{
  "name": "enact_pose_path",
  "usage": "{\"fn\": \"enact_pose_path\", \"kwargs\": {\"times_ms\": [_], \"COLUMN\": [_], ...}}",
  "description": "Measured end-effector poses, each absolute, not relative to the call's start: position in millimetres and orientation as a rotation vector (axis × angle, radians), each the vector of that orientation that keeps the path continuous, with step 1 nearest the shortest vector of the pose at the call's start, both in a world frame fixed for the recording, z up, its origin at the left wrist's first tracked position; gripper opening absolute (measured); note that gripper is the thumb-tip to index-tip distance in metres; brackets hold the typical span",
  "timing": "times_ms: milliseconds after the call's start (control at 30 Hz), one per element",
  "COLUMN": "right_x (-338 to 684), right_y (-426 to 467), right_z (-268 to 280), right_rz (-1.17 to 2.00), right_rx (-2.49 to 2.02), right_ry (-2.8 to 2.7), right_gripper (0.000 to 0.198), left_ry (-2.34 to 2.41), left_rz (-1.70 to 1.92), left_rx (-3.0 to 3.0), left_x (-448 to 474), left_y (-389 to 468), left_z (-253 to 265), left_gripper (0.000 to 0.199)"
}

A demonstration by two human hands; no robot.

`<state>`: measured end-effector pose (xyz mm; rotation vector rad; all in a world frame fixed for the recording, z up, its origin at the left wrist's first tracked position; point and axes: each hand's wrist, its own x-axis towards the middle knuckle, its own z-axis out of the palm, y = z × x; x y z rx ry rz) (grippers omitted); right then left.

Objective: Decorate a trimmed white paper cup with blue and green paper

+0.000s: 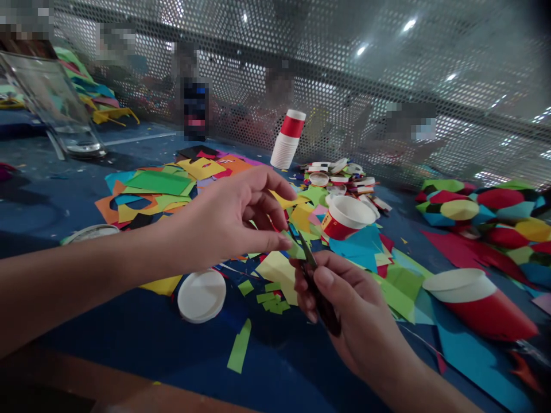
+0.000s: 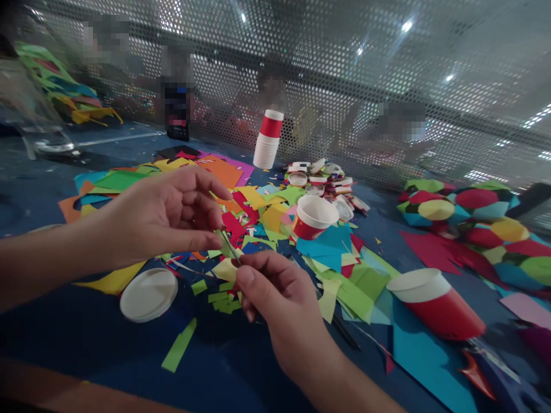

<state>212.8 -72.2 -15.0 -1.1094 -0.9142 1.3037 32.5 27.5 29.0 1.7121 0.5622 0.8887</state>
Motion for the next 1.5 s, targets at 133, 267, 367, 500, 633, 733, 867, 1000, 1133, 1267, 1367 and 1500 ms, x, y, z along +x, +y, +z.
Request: {"fn": "enact_pose_path", "kwargs": {"times_ms": [133,267,367,500,633,733,867,1000,1133,1267,1367,1500], "right_x": [213.5,212.9,212.6,212.5,211.6,211.4,212.7,212.9,211.2,210.5,210.4,210.1], "right_y": [-72.6,-72.5,-72.5,-72.6,-72.5,-72.7,-73.8,-75.1,-76.3,-76.5,-76.3,-76.9], "right_z": [-15.3,-14.5,-14.3,-13.4,-12.9,-13.0,-13.4,-13.9,-13.1,-12.5,-12.5,-13.1], "right_rz": [1.306,1.306,1.303,1.293,1.285,1.272,1.249,1.238,1.246,1.272,1.287,1.266], "right_rx": [-1.1,-1.12,-1.138,-1.142,-1.135,-1.139,-1.135,-1.138,-1.099,-1.077,-1.069,-1.063], "right_ry": [-0.911,-0.88,-0.871,-0.862,-0.866,-0.872,-0.903,-0.905,-0.872,-0.881,-0.863,-0.86], "right_gripper": [0.035,0.037,0.038,0.039,0.038,0.038,0.037,0.033,0.03,0.028,0.029,0.028], "left_ry": [0.581,0.588,0.587,0.582,0.586,0.59,0.594,0.583,0.594,0.601,0.601,0.608], "left_rz": [0.897,0.898,0.91,0.904,0.896,0.903,0.904,0.926,0.946,0.967,0.971,0.968], "left_rx": [1.715,1.711,1.695,1.694,1.703,1.694,1.688,1.671,1.656,1.639,1.625,1.609], "left_x": [32.1,32.3,32.5,32.0,31.5,31.7,32.2,32.9,33.9,34.3,34.6,34.5], "left_y": [28.4,28.1,26.9,26.0,25.3,25.0,24.4,23.4,22.5,21.9,21.7,21.3], "left_z": [27.4,27.1,27.3,26.9,26.4,26.1,25.5,25.7,26.7,26.5,25.7,24.6], "left_gripper": [0.04,0.04,0.039,0.038,0.038,0.037,0.036,0.038,0.041,0.044,0.046,0.048]}}
